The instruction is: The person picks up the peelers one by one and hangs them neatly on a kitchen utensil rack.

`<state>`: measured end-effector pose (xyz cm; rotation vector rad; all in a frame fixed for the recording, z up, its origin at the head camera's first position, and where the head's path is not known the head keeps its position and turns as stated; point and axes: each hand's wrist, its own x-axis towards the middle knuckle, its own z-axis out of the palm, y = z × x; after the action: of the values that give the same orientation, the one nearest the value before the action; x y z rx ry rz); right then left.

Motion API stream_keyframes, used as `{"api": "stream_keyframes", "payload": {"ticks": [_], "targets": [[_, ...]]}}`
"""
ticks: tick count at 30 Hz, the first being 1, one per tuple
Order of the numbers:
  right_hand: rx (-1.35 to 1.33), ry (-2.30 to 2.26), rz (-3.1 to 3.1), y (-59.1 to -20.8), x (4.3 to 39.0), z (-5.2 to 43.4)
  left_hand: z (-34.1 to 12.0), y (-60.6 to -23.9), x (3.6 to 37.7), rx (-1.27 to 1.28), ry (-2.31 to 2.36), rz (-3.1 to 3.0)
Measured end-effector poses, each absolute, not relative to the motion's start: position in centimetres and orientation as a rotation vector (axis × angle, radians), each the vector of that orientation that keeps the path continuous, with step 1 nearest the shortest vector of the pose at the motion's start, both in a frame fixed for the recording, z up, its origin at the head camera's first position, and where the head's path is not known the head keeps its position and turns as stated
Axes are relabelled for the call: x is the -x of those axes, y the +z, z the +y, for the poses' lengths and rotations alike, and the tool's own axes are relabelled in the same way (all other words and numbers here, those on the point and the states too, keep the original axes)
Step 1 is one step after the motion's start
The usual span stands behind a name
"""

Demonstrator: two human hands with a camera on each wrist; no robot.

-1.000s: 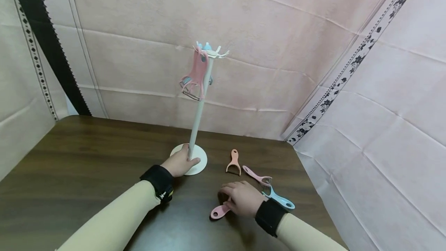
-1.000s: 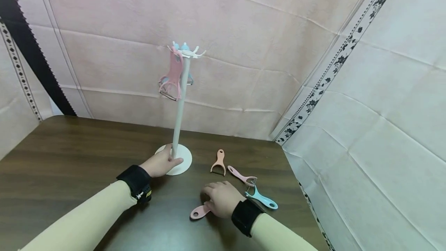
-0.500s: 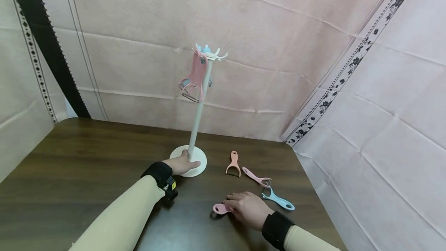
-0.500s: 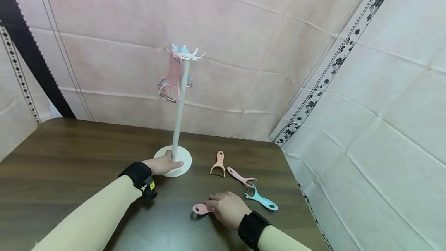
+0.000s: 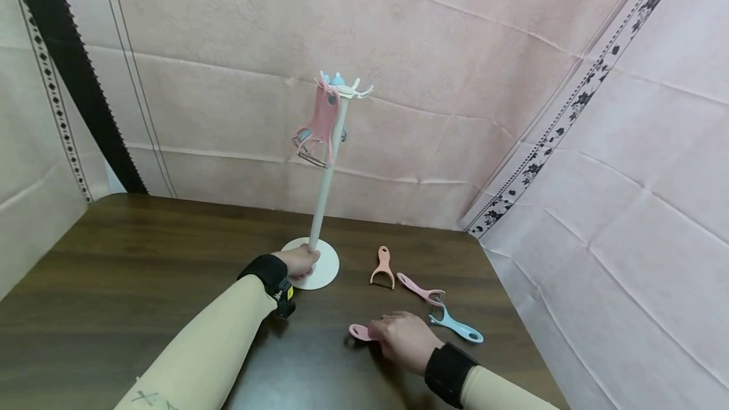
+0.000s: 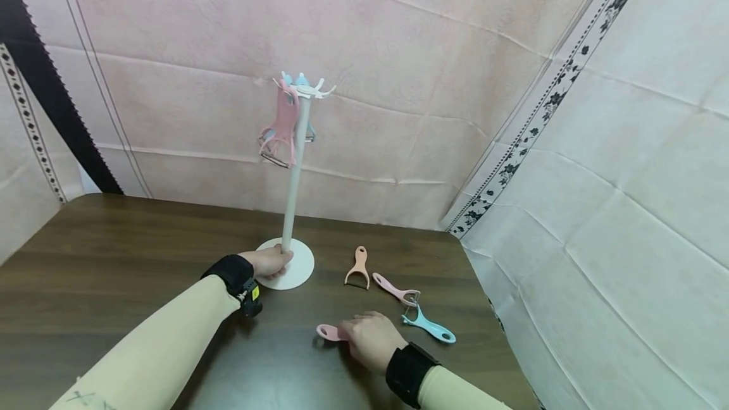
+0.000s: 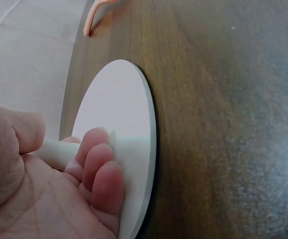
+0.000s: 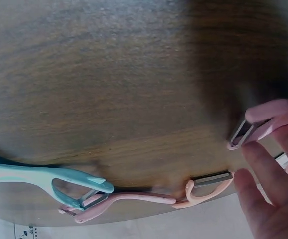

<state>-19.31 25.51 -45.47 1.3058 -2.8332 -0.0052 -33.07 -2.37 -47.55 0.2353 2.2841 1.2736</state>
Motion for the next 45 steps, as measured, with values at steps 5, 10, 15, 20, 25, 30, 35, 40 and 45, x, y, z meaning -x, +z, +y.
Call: {"api": "stream_keyframes", "payload": {"ticks": [5,10,15,20,25,30,35,40,45], "targets": [[-1.235,-0.074,-2.864,-45.1,19.3,25.3,-2.2,-47.0,32.5,-0.213,1.315,2.245],[-1.203,-0.061,-2.893,-45.0,19.3,25.1,-2.0,-46.6,32.2,-0.18,1.232,2.288],[-1.216,-0.059,-2.848,-45.0,19.5,25.1,-2.1,-46.4,32.0,-0.176,1.18,2.331],[-1.129,0.041,-2.751,-44.4,20.4,25.6,-2.2,-46.7,32.1,-0.187,1.194,2.342],[-0.888,0.32,-2.709,-42.0,23.1,25.8,-2.1,-46.9,32.3,-0.206,1.222,2.318],[-0.734,0.541,-2.635,-37.9,26.8,24.8,-2.0,-46.7,32.2,-0.225,1.253,2.291],[-0.65,0.678,-2.595,-33.8,30.3,23.3,-2.1,-46.3,31.9,-0.213,1.264,2.289],[-0.554,0.814,-2.54,-30.1,32.6,21.6,-2.2,-45.7,31.3,-0.199,1.245,2.294],[-0.433,1.11,-2.435,-25.8,34.4,19.4,-2.3,-45.1,30.8,-0.207,1.246,2.306]]}}
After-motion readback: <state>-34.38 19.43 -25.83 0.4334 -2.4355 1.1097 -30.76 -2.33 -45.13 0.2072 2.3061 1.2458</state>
